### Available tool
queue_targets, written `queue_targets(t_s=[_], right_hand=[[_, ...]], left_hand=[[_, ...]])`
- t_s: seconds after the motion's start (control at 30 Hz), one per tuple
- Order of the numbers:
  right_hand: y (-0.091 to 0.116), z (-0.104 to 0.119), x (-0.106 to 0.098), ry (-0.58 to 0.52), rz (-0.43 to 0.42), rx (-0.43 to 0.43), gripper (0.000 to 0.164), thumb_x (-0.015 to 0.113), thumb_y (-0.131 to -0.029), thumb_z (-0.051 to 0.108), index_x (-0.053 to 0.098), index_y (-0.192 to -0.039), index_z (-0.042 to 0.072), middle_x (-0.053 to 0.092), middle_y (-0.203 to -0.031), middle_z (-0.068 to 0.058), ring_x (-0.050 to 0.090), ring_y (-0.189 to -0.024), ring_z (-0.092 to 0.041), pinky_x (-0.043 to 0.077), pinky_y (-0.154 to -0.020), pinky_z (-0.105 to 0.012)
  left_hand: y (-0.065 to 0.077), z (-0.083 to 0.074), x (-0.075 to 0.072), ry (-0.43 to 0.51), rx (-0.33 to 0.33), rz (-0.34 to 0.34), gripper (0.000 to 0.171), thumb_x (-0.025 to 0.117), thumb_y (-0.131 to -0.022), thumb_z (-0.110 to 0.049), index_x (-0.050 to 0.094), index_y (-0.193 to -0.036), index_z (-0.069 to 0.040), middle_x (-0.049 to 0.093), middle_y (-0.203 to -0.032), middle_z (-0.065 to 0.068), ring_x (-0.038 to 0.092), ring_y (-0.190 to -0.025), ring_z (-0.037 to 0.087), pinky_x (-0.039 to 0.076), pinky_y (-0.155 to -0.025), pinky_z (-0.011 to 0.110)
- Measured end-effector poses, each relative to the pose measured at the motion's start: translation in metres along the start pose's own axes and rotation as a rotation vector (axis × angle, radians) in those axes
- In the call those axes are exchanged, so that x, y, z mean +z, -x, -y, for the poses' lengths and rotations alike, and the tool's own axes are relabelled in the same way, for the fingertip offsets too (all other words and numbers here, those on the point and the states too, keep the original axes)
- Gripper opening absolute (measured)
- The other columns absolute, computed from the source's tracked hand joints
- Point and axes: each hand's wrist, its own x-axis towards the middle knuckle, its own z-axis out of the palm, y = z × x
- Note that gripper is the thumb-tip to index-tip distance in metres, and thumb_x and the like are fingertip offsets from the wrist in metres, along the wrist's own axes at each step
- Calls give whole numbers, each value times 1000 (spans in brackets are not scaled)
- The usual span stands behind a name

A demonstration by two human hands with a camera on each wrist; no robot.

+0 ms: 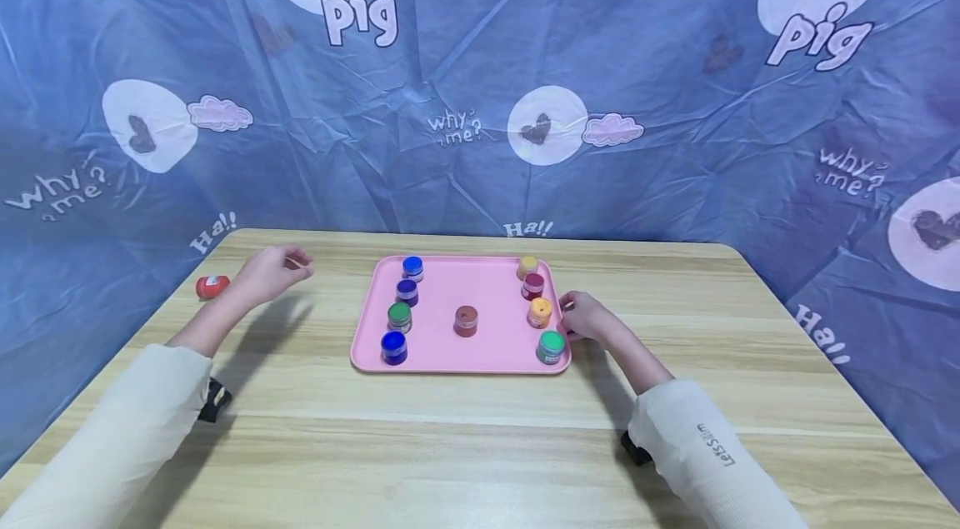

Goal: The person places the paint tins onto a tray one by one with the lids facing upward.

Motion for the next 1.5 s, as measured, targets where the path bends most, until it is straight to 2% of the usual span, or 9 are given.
queue_targets(t_s=[0.27,0.47,0.67,0.77,0.87,1.03,1.17,1.33,1.5], right_hand=[[5,6,4,24,-16,7,47,45,-76,-13,33,-121,-20,46,-97,-22,53,-73,-17,54,-69,-31],[5,6,3,24,-12,-1,47,45,-76,-12,33,-120,-20,46,-95,-22,53,-72,-17,54,-69,-30],[8,8,4,28,-11,-12,46,46,-76,-12,33,-120,-21,46,-94,-22,54,-72,-17,54,-68,-30],[8,8,4,29,-12,-7,47,46,-76,-12,33,-120,-21,46,-95,-23,53,-72,-17,54,-68,-30],[7,7,4,32,-14,-5,47,46,-76,-12,33,-120,-21,46,-95,-23,54,-72,-17,54,-68,-30],[6,6,5,36,-13,-9,46,46,-77,-12,33,-120,-21,46,-94,-22,54,-72,-17,54,-69,-31],[5,4,5,38,-20,-2,46,46,-77,-12,34,-120,-20,47,-94,-21,54,-72,-17,54,-68,-31],[4,4,4,25,-24,-3,46,47,-76,-12,34,-120,-20,47,-94,-21,54,-72,-17,54,-68,-31],[3,4,4,15,-26,-2,47,46,-76,-12,34,-120,-20,47,-94,-20,54,-71,-16,54,-68,-31]], left_hand=[[11,37,-15,-77,-50,-78,23,57,-85,-9,59,-102,7,62,-97,22,57,-89,37,44,-76,46],[17,56,-18,-191,-216,-167,27,53,-83,-11,56,-106,3,55,-102,23,52,-92,41,44,-67,49],[17,70,-17,-329,-346,-119,42,53,-88,-17,45,-115,14,30,-116,38,32,-107,51,43,-72,57],[18,76,-17,-363,-359,-84,39,50,-89,-17,48,-109,17,30,-111,41,31,-104,53,43,-68,56],[20,80,-17,-327,-359,-80,38,47,-90,-16,48,-107,19,29,-110,43,31,-102,55,42,-73,58],[20,85,-15,-300,-332,-123,37,46,-89,-13,47,-105,21,29,-109,45,36,-99,59,40,-79,60],[19,89,-13,-325,-327,-143,35,47,-87,-11,46,-107,18,32,-107,43,40,-95,57,42,-74,59],[20,93,-13,-339,-353,-165,38,47,-87,-12,42,-113,15,31,-109,40,35,-100,55,43,-70,59],[21,100,-13,-337,-328,-211,25,45,-89,-9,48,-100,13,33,-105,38,35,-98,56,42,-72,59]])
